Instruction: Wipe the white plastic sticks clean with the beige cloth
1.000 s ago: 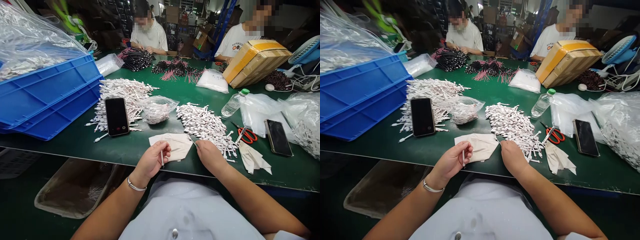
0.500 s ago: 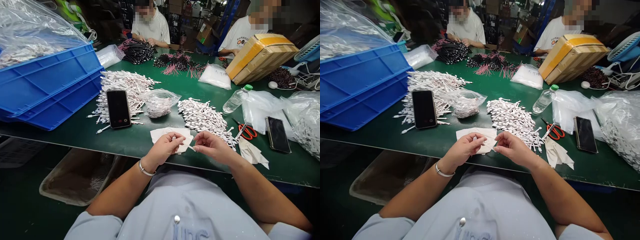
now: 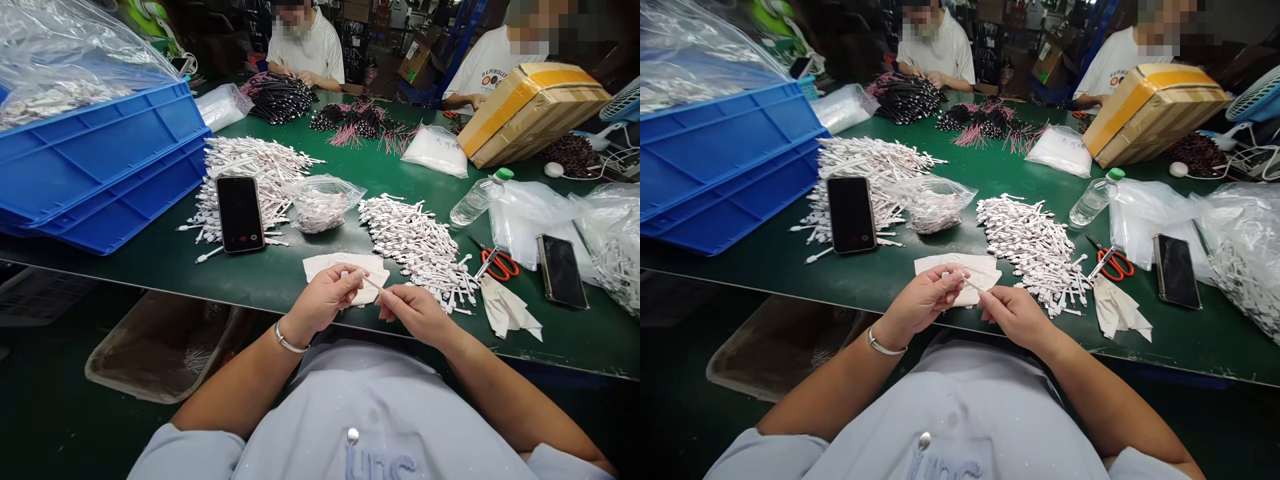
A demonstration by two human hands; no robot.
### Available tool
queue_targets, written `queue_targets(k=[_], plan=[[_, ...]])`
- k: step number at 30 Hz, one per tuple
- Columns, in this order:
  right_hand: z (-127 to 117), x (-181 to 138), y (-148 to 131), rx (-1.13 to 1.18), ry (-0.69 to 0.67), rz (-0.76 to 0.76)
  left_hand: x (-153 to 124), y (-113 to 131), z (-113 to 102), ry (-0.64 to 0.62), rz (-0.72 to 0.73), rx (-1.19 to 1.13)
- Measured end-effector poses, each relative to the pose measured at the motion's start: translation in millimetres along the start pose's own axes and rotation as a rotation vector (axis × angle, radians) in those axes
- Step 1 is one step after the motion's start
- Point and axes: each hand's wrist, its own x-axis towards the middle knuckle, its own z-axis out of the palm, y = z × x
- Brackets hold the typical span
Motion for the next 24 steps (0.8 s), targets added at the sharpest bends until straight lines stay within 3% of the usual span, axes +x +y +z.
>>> queue_targets(k=[5, 12, 16, 18, 21, 22, 24], plan=[[7, 5, 0, 0.408, -0.083, 0.215, 3, -4, 0, 0.072, -0.004, 0.002], [9, 5, 1, 0.418, -0.099, 0.162, 2, -5, -12, 0.099, 0.117, 0.278], [-14, 18, 6, 0.030, -0.264, -0.023, 3, 2, -19, 0.101, 0.041, 0.105], [-32, 34, 9, -0.290, -0.140, -0.090, 3, 5, -20, 0.106, -0.006, -0.081], [-58, 70, 14, -0.781, 0.194, -0.085, 3, 9, -20, 0.139, -0.103, -0.291], [-65, 83, 15, -0.903, 0.259, -0.090, 2, 9, -19, 0.163, -0.141, -0.327], [-74, 107, 17, -1.071, 0.266, -0.097, 0, 8, -19, 0.210, -0.187, -0.355]])
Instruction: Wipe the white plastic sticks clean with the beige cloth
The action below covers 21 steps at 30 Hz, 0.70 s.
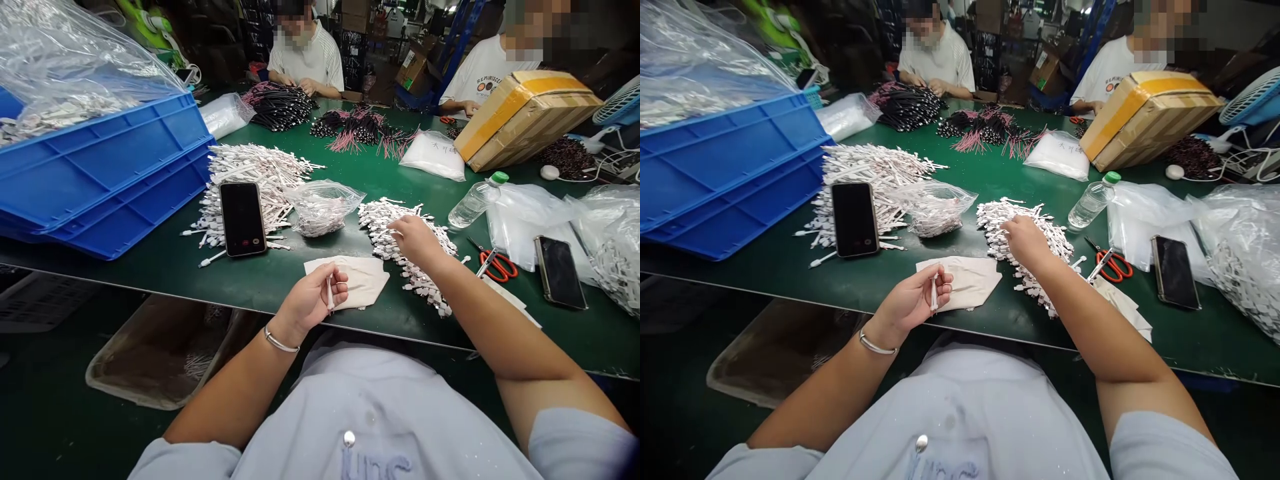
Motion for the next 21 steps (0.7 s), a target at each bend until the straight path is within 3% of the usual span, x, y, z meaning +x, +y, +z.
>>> queue_targets(k=[4, 6, 13, 17, 21], plan=[[6, 26, 4, -0.180, -0.128, -0.094, -2, -3, -4, -0.022, 0.007, 0.017], [8, 27, 4, -0.220, -0.122, -0.114, -3, -4, -7, -0.073, 0.028, 0.035], [12, -5, 0, -0.125, 0.159, -0.179, 0, -4, -3, -0.041, 0.157, 0.227], [3, -36, -27, 0.046, 0.385, -0.395, 3, -5, 8, -0.069, 0.199, 0.294], [-6, -61, -57, 0.160, 0.431, -0.493, 3, -8, 13, -0.114, 0.267, 0.381]])
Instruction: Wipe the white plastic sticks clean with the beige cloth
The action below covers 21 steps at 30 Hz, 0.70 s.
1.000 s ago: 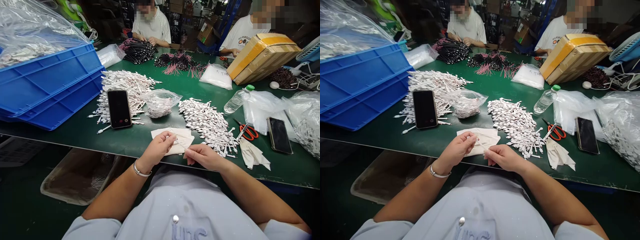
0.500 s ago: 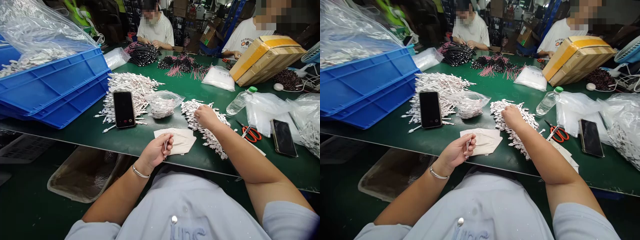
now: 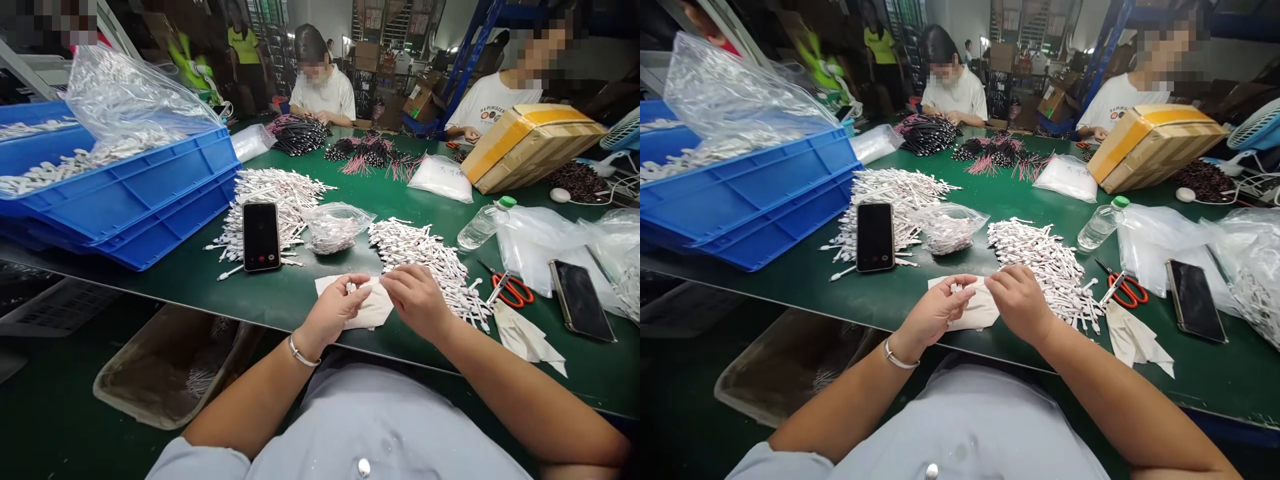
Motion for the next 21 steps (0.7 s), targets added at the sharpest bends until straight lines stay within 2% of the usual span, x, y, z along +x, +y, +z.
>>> queue_targets(k=[5, 11, 21], plan=[[1, -6, -8, 0.141, 0.053, 0.059, -7, -1, -7, 0.043, 0.112, 0.138], [-3, -6, -7, 0.338, 0.005, 0.153, -17, 4, -13, 0.007, 0.117, 0.224], [-28, -1, -24, 0.490, 0.018, 0.293, -26, 13, -7, 0.025, 0.188, 0.123]])
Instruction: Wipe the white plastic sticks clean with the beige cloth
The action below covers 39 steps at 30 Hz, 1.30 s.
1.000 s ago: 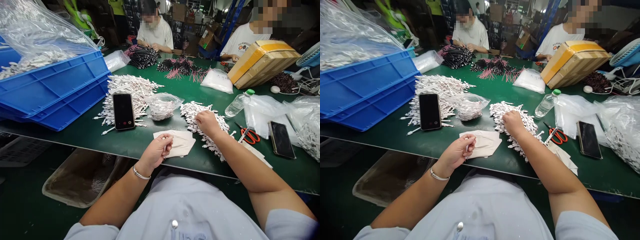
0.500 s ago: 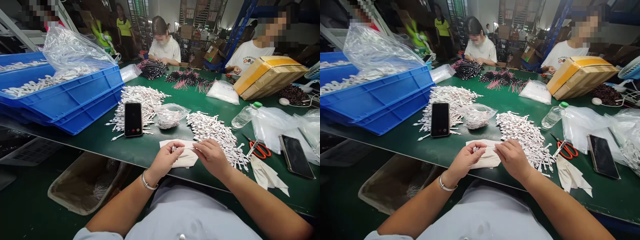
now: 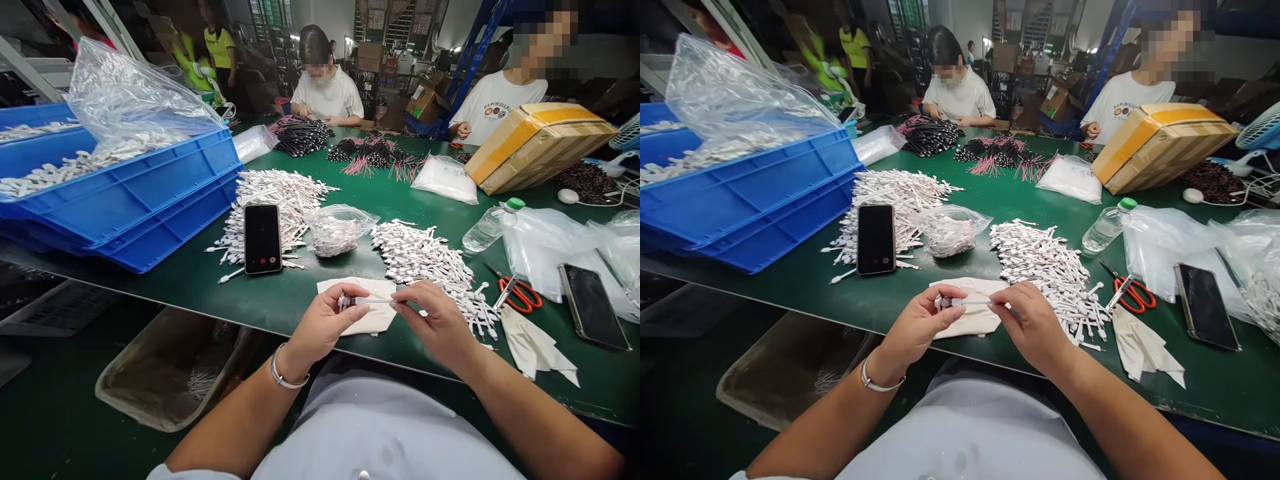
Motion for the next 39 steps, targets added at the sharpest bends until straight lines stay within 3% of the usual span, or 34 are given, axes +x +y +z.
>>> queue_targets(k=[5, 10, 17, 21, 24, 27, 29, 33, 39], plan=[[-2, 1, -1, -0.009, 0.006, -0.008, 1, 2, -2, 0.002, 0.030, 0.043], [1, 4, 1, 0.009, -0.044, 0.032, 5, -4, -7, -0.023, -0.040, 0.027], [16, 1, -5, 0.143, -0.146, 0.159, 16, -15, -9, 0.055, -0.174, -0.220], [19, 9, 10, 0.179, -0.314, 0.096, 23, -17, -10, 0.083, -0.260, -0.389], [5, 28, 51, -0.112, -0.316, 0.102, 26, -16, -14, 0.094, -0.301, -0.526], [-13, 51, 99, -0.661, -0.286, 0.273, 27, -15, -18, 0.118, -0.394, -0.603], [-21, 64, 123, -0.835, -0.339, 0.328, 26, -13, -21, 0.125, -0.445, -0.609], [-23, 72, 141, -0.883, -0.458, 0.338, 22, -12, -25, 0.094, -0.430, -0.603], [-22, 54, 132, -0.915, -0.365, 0.223, 22, -14, -25, 0.058, -0.386, -0.507]])
